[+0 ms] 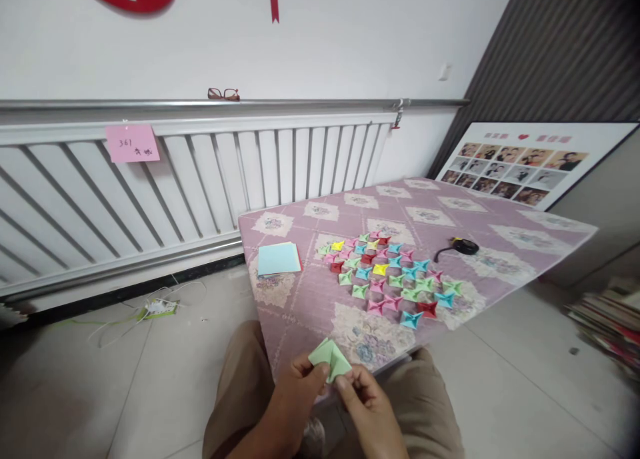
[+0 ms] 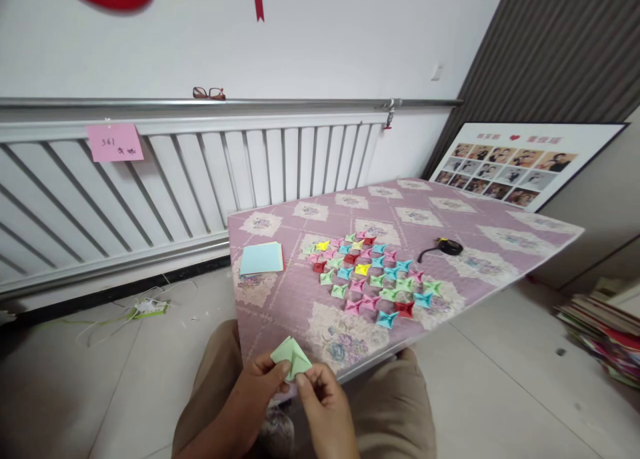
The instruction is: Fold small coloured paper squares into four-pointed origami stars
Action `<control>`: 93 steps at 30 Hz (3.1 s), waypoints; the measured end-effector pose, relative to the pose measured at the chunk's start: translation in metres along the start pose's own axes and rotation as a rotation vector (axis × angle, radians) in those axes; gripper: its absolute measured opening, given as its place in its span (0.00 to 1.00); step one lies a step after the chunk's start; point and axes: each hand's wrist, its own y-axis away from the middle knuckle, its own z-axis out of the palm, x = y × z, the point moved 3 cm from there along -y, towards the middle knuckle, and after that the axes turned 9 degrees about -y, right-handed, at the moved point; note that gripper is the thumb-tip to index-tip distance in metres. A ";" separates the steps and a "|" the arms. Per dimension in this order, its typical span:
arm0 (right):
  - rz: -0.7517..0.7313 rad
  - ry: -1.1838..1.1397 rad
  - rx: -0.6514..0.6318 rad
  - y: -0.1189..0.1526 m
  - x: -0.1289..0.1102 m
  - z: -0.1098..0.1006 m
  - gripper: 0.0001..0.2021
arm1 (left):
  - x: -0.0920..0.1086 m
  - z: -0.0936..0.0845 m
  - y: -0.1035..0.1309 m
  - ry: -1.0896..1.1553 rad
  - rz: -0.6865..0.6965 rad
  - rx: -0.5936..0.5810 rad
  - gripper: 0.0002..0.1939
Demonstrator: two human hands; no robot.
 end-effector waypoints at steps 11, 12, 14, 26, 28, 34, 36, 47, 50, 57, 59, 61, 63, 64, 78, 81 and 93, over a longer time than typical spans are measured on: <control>-0.308 0.306 -0.093 -0.005 -0.039 -0.010 0.06 | 0.009 0.002 0.005 -0.176 -0.008 -0.161 0.22; -0.324 0.311 -0.098 -0.005 -0.039 -0.009 0.04 | 0.009 0.002 0.006 -0.186 -0.008 -0.182 0.22; -0.342 0.308 -0.103 -0.006 -0.037 -0.009 0.03 | 0.007 0.001 0.006 -0.201 -0.002 -0.219 0.22; -0.317 0.286 -0.210 -0.002 -0.050 -0.007 0.09 | 0.012 -0.001 0.008 -0.278 -0.020 -0.286 0.19; -0.291 0.267 -0.231 -0.003 -0.052 -0.006 0.09 | 0.013 -0.002 0.008 -0.297 -0.023 -0.297 0.19; -0.297 0.276 -0.309 -0.003 -0.050 -0.008 0.06 | 0.013 -0.006 0.009 -0.307 -0.036 -0.330 0.17; -0.305 0.289 -0.332 -0.003 -0.049 -0.009 0.04 | 0.014 -0.006 0.009 -0.310 -0.050 -0.348 0.17; -0.108 0.232 -0.333 -0.006 -0.043 -0.010 0.08 | 0.018 -0.011 0.012 -0.380 -0.077 -0.408 0.15; -0.092 0.204 -0.268 -0.008 -0.039 -0.012 0.09 | 0.020 -0.012 0.012 -0.339 0.004 -0.384 0.14; -0.171 0.271 -0.241 -0.008 -0.040 -0.009 0.08 | 0.029 -0.013 0.007 -0.307 0.176 -0.192 0.10; -0.164 0.277 -0.251 -0.008 -0.041 -0.008 0.08 | 0.030 -0.013 0.007 -0.319 0.177 -0.192 0.11; -0.131 0.250 -0.259 -0.008 -0.040 -0.008 0.08 | 0.031 -0.013 0.007 -0.328 0.172 -0.184 0.11; -0.089 0.209 -0.261 -0.008 -0.038 -0.008 0.09 | 0.031 -0.013 0.008 -0.337 0.158 -0.185 0.11; -0.077 0.192 -0.259 -0.008 -0.038 -0.009 0.09 | 0.032 -0.013 0.008 -0.338 0.154 -0.191 0.11; -0.137 0.092 -0.198 -0.011 -0.032 -0.014 0.09 | 0.023 -0.011 0.007 -0.270 0.135 -0.190 0.09; -0.128 0.087 -0.170 -0.010 -0.032 -0.015 0.10 | 0.021 -0.012 0.006 -0.280 0.109 -0.156 0.08; 0.047 -0.051 -0.041 -0.008 -0.032 -0.010 0.19 | 0.021 -0.013 0.006 -0.297 0.099 -0.131 0.09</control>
